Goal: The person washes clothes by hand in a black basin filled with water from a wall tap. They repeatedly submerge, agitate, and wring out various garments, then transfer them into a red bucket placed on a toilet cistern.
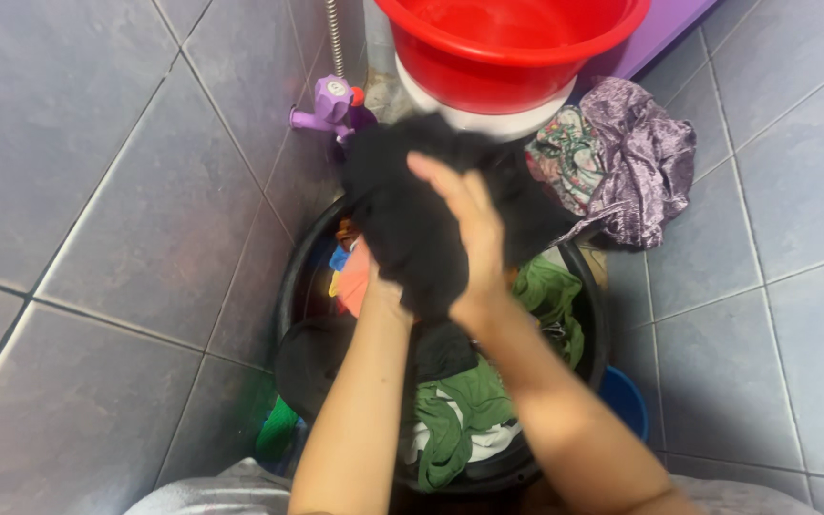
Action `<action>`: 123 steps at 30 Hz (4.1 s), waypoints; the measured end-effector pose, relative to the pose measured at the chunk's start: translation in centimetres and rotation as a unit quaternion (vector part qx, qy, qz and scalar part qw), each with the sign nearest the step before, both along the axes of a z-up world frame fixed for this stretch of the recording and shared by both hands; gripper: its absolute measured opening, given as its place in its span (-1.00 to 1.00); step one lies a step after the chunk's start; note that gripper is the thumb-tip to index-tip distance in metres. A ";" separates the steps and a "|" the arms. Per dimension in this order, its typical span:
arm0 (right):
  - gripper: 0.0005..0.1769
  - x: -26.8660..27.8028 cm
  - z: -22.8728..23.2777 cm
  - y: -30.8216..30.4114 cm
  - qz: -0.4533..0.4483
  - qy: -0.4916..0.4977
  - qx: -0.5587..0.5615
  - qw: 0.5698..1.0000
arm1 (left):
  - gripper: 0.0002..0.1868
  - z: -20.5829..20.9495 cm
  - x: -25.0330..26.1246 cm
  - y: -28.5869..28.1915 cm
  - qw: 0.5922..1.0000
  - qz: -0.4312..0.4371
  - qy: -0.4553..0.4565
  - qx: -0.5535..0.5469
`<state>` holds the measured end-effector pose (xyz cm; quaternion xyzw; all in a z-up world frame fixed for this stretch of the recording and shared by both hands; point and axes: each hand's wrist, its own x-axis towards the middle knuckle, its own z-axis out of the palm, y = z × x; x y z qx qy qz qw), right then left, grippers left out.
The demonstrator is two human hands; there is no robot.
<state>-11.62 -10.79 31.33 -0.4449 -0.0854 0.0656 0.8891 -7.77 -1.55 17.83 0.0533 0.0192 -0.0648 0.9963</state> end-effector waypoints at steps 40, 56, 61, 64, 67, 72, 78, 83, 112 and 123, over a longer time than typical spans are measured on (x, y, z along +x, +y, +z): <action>-0.51 8.6 -9.4 -12.2 -0.058 0.080 0.052 0.994 | -0.43 2.0 -0.8 1.0 0.575 -0.261 -0.031 0.774; -0.46 8.5 -12.1 -13.1 -0.075 0.196 -0.030 0.977 | -0.31 -8.5 3.3 4.3 0.834 -0.066 0.019 0.548; -0.43 21.1 -4.1 -11.9 -0.096 0.162 -0.069 0.980 | -0.22 -10.6 2.9 4.6 0.715 -0.059 0.050 0.695; -0.42 28.0 1.9 -10.4 -0.123 0.175 -0.091 0.972 | -0.25 -11.2 3.6 4.5 0.689 -0.070 0.035 0.720; -0.41 31.0 7.0 -9.1 -0.140 0.203 -0.123 0.961 | -0.27 -11.8 3.1 3.8 0.674 -0.082 0.025 0.734; -0.38 27.1 9.6 -8.9 -0.136 0.218 -0.182 0.949 | -0.28 -12.3 3.2 4.3 0.599 -0.093 0.032 0.795; -0.51 20.1 -1.0 -14.9 0.032 0.044 -0.342 0.938 | -0.45 -12.4 3.2 7.7 0.440 -0.058 0.088 0.892; -0.34 18.7 -18.5 -14.4 0.119 0.135 -0.491 0.852 | -0.38 -11.9 2.8 6.5 0.374 -0.021 0.139 0.917; -0.65 12.8 -6.5 -7.8 0.008 0.109 0.007 0.994 | -0.22 -7.2 5.1 6.6 0.862 0.035 -0.056 0.502; -0.61 9.9 -20.7 -5.0 -0.059 0.234 -0.102 0.965 | -0.76 -6.4 6.9 -3.5 0.653 0.121 0.111 0.740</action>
